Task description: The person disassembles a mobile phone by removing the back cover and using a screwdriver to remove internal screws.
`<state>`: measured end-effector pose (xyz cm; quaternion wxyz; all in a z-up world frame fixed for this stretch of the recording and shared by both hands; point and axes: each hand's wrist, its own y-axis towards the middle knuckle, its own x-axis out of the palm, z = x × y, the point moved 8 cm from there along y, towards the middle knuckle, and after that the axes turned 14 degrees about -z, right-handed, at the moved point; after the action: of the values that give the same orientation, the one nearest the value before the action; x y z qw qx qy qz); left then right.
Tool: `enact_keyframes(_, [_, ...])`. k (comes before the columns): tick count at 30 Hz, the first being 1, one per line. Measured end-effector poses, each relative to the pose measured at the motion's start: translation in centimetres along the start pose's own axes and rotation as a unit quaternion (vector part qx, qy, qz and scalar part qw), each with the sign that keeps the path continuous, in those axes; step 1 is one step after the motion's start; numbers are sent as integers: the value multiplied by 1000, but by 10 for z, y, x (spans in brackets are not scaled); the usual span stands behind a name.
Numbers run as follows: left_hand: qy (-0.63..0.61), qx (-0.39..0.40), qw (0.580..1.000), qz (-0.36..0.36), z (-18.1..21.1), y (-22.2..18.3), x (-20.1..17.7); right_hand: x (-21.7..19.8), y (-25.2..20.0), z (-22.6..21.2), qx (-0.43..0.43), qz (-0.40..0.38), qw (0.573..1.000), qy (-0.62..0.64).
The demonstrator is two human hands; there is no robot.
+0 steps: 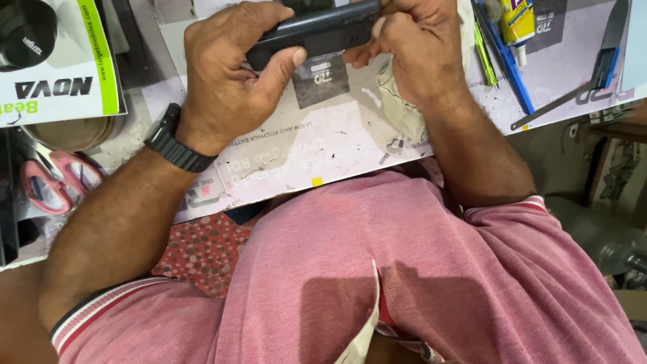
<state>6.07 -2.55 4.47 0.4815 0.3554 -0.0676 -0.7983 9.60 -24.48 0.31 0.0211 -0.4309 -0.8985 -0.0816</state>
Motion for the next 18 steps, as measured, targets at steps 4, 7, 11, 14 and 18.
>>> enact_keyframes(4, [10,0,1000,1,3,1,0,4,2,-7,0,-2,1000,-13])
enact_keyframes(7, [20,-11,1000,-2,6,-1,-1,4,0,-1,10,14,1000,-7])
enact_keyframes(11, [13,-5,1000,2,9,3,-1,-1,0,4,11,19,999,32])
enact_keyframes(14, [22,-10,1000,1,12,3,-2,1,0,2,14,17,999,26])
enact_keyframes(18, [25,-14,1000,-1,13,3,0,-2,1,8,49,24,998,32])
